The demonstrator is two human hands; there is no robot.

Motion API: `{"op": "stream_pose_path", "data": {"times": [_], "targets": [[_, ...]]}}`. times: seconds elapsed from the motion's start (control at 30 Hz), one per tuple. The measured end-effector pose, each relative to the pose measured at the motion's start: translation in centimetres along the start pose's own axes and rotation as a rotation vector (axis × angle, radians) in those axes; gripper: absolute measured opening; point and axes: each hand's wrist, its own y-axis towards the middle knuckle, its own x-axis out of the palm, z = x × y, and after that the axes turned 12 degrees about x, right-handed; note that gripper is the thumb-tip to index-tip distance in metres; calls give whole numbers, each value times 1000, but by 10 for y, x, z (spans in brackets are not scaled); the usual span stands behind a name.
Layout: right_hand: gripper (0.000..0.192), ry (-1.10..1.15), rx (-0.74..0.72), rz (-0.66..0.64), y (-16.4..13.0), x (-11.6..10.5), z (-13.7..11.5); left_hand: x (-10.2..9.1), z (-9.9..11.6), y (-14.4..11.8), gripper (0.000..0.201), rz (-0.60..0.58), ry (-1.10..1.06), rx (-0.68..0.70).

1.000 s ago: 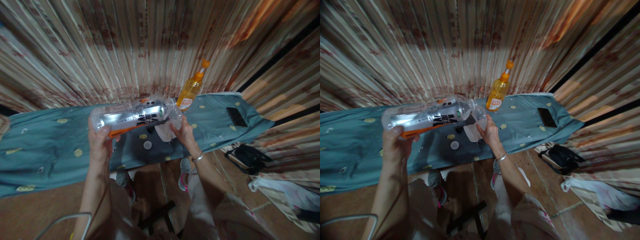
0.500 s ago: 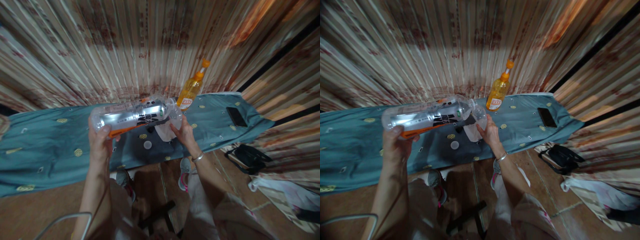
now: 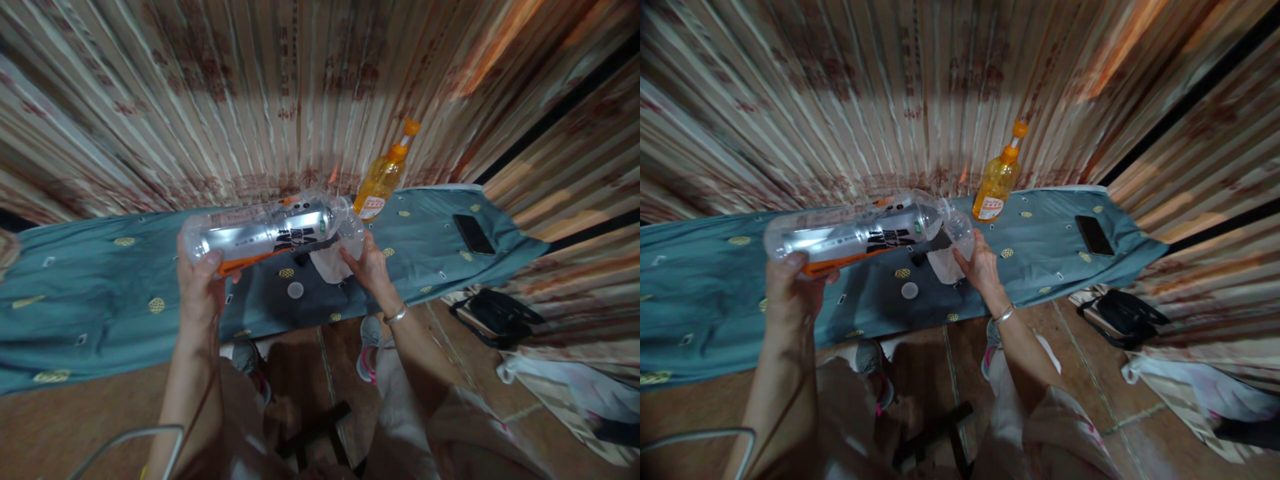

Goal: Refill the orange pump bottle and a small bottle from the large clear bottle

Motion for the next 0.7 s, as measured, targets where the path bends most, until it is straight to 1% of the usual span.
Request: {"op": "stream_pose_path", "data": {"times": [0.23, 0.4, 0.57, 0.7], "targets": [[71, -6, -1, -2, 0, 0, 0, 6, 3, 0, 54, 108, -55, -29], [72, -10, -1, -14, 0, -1, 0, 1, 0, 0, 54, 64, -36, -29], [70, -6, 0, -1, 0, 1, 1, 0, 0, 0, 47, 23, -14, -13], [71, -13, 1, 7, 0, 3, 3, 0, 0, 0, 49, 29, -13, -18]]}}
